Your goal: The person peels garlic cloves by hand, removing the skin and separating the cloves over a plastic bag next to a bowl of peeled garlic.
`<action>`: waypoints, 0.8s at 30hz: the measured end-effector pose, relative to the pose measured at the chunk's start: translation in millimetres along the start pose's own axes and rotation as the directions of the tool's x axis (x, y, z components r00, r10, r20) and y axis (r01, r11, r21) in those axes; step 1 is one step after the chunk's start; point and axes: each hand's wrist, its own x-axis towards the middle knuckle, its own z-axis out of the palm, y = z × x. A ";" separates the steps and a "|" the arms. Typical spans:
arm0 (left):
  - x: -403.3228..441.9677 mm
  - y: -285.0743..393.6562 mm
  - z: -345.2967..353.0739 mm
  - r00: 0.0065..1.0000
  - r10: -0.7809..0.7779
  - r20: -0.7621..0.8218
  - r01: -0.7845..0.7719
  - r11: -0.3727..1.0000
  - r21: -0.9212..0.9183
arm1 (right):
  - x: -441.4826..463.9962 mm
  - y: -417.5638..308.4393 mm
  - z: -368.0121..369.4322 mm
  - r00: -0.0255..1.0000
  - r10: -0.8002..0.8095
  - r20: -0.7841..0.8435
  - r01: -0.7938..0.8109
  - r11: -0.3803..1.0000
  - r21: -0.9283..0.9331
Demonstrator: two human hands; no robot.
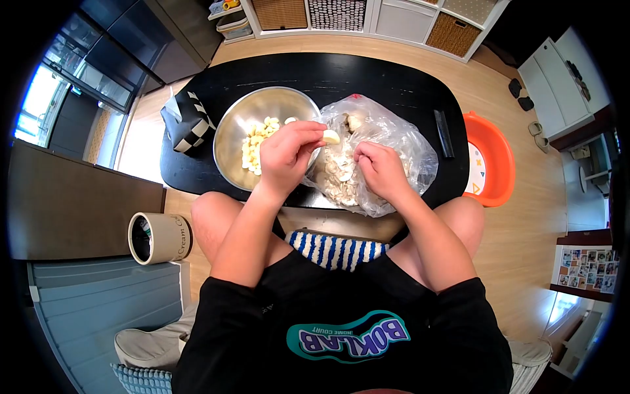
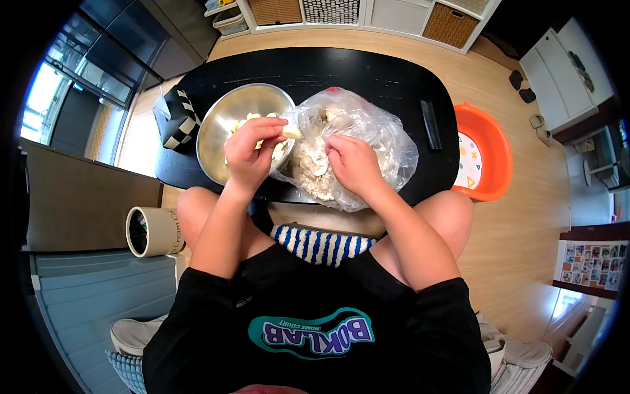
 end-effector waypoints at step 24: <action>-10.3 14.1 26.3 0.946 0.099 0.308 -0.133 0.987 0.093 | -3.8 -5.7 0.8 0.995 0.071 0.077 -0.104 0.751 0.652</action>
